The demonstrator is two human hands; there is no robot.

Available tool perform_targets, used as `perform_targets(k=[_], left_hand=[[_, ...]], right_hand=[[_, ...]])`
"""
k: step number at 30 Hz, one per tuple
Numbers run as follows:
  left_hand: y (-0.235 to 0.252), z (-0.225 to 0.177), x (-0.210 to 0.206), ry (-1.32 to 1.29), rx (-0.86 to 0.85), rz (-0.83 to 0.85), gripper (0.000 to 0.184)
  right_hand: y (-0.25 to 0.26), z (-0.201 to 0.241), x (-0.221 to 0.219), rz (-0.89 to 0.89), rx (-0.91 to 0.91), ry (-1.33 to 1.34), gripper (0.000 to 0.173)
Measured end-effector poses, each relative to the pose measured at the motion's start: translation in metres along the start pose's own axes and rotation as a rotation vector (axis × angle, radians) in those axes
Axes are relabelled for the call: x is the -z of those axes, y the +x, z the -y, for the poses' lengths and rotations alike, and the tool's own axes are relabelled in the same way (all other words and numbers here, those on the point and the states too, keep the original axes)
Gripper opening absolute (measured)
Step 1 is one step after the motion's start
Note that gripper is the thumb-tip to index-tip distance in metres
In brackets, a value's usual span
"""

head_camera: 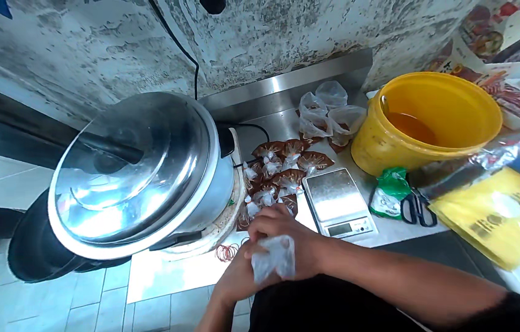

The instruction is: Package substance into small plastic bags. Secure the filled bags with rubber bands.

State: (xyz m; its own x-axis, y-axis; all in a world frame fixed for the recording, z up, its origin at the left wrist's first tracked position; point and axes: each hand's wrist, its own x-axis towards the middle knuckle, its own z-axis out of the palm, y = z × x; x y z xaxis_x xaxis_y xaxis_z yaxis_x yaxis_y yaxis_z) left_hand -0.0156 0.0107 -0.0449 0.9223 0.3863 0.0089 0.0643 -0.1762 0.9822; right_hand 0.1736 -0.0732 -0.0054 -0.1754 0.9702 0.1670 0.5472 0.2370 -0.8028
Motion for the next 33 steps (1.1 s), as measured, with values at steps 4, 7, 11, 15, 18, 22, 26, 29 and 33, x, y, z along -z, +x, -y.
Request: perform_targets(k=[4,7,11,15,18,22,26,29,33], left_hand=[[-0.008,-0.024,-0.004,0.067,0.168,-0.040,0.040],[-0.010,-0.047,-0.008,0.030,0.287,-0.094,0.024],[-0.018,-0.045,-0.007,0.121,0.168,-0.021,0.034],[-0.025,-0.060,-0.007,-0.177,0.559,-0.102,0.019],[-0.019,-0.060,-0.010,-0.368,0.238,0.044,0.015],[0.002,-0.061,-0.026,-0.231,-0.198,0.000,0.020],[0.009,-0.018,-0.023,-0.218,0.014,0.109,0.026],[0.012,-0.016,-0.022,-0.515,0.074,0.063,0.033],[0.010,-0.035,-0.016,-0.464,0.138,-0.054,0.010]], right_hand=[[0.006,0.016,0.007,0.087,0.201,-0.297,0.036],[0.008,0.023,0.014,0.161,0.239,-0.420,0.049],[0.009,0.031,0.023,0.253,0.146,-0.285,0.058],[0.003,0.033,0.025,0.243,0.165,-0.069,0.055],[0.003,0.034,0.031,0.165,0.282,0.047,0.045],[0.003,0.043,0.038,-0.065,0.402,0.288,0.041],[0.003,0.059,0.081,-0.221,0.335,0.503,0.059],[0.004,0.042,0.088,-0.221,0.208,0.362,0.062],[0.008,0.023,0.048,0.166,-0.089,0.180,0.087]])
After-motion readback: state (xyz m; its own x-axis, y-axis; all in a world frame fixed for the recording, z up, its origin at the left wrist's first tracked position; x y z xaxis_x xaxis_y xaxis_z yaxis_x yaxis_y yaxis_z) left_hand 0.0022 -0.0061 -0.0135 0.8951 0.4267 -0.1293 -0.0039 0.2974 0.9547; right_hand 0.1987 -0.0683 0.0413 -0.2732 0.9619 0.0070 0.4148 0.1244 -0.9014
